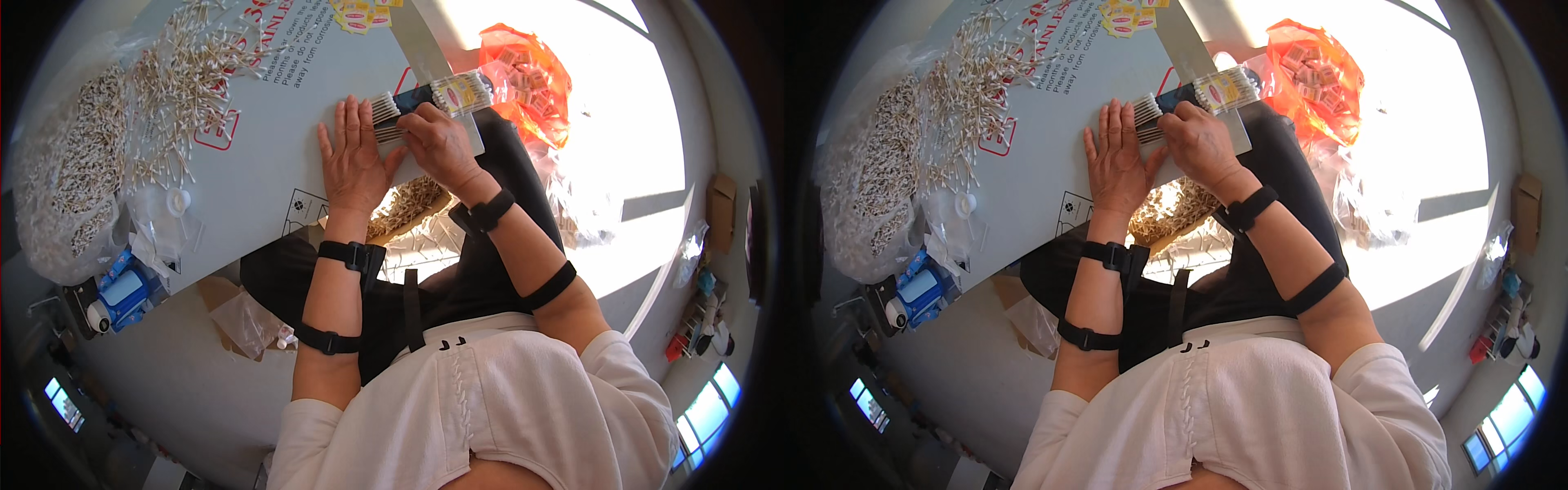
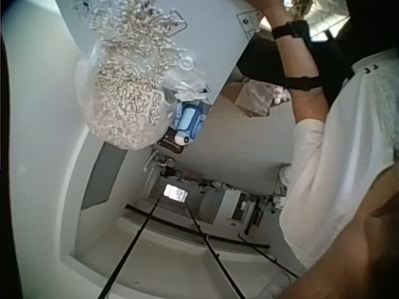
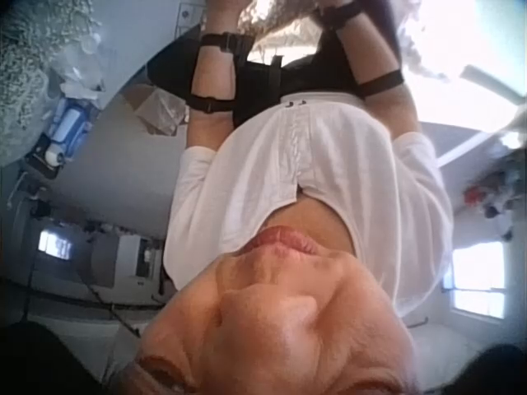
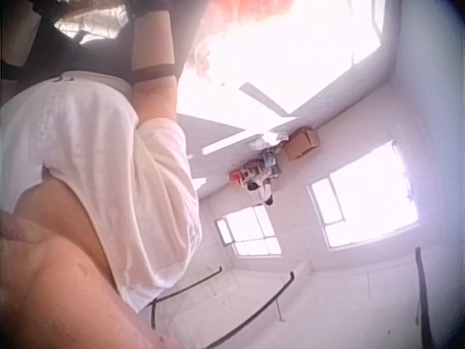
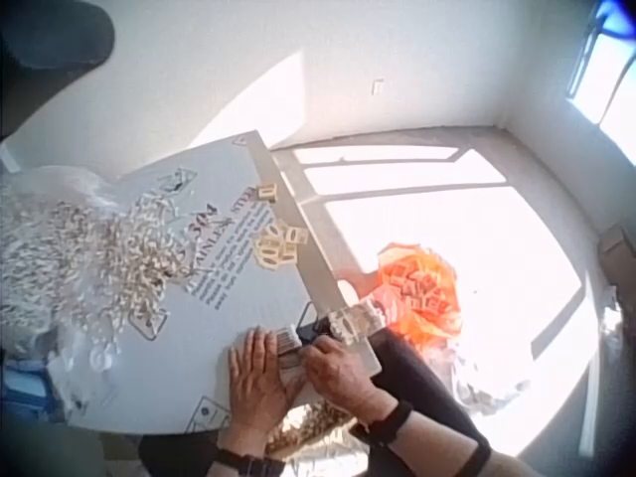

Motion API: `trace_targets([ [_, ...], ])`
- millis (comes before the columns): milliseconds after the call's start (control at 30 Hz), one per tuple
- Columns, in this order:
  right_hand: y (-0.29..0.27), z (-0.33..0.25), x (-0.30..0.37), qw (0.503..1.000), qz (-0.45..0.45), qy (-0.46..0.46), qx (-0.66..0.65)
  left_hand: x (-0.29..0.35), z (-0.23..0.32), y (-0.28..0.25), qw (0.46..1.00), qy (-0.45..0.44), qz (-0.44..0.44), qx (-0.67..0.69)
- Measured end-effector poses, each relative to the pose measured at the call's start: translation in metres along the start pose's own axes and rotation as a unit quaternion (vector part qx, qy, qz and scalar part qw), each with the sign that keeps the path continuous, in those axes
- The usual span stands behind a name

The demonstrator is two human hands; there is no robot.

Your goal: Packaging cotton swabs from a bulk pile into individual plastic sleeves.

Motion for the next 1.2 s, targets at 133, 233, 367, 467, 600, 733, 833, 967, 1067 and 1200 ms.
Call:
trace_targets([
  [133,0.001,0.003,0.001,1.000,0.006,0.006,-0.014,0.000,0.000,-0.001,1.000,-0.001,0.001,0.001],
  [233,-0.001,0.007,-0.002,0.997,0.009,0.066,-0.038,0.000,0.002,-0.003,1.000,0.002,0.006,-0.001],
  [367,0.001,0.008,-0.006,0.998,-0.013,0.066,-0.020,0.000,0.002,-0.003,1.000,0.002,0.011,0.000],
  [467,0.004,0.008,-0.008,0.997,-0.025,0.066,-0.007,0.000,0.002,-0.003,1.000,0.003,0.014,-0.001],
  [600,0.006,0.010,-0.010,0.998,-0.030,0.062,0.013,0.000,0.002,-0.004,1.000,0.004,0.015,-0.005],
  [733,0.010,0.010,-0.009,0.997,-0.048,0.053,0.024,-0.001,0.003,-0.005,1.000,0.005,0.016,-0.006],
  [833,0.010,0.010,-0.008,0.997,-0.049,0.062,0.016,0.000,0.003,-0.005,1.000,0.004,0.015,-0.008],
  [967,0.008,0.012,-0.012,0.995,-0.038,0.087,0.002,0.000,0.002,-0.004,1.000,0.005,0.017,-0.008],
  [1067,0.008,0.011,-0.014,0.996,-0.036,0.078,0.009,0.000,0.002,-0.004,1.000,0.004,0.015,-0.006],
  [1200,0.012,0.014,-0.015,0.993,-0.060,0.094,0.026,0.000,0.002,-0.004,1.000,0.003,0.011,-0.004],
])
Point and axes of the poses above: each hand's wrist, its own x-axis away from the middle knuckle, its own y-axis out of the palm, z = x × y, the point moved 10 cm from there along -x, towards the middle knuckle, and after that the axes turned 2 degrees about x, right-handed, at the moved point
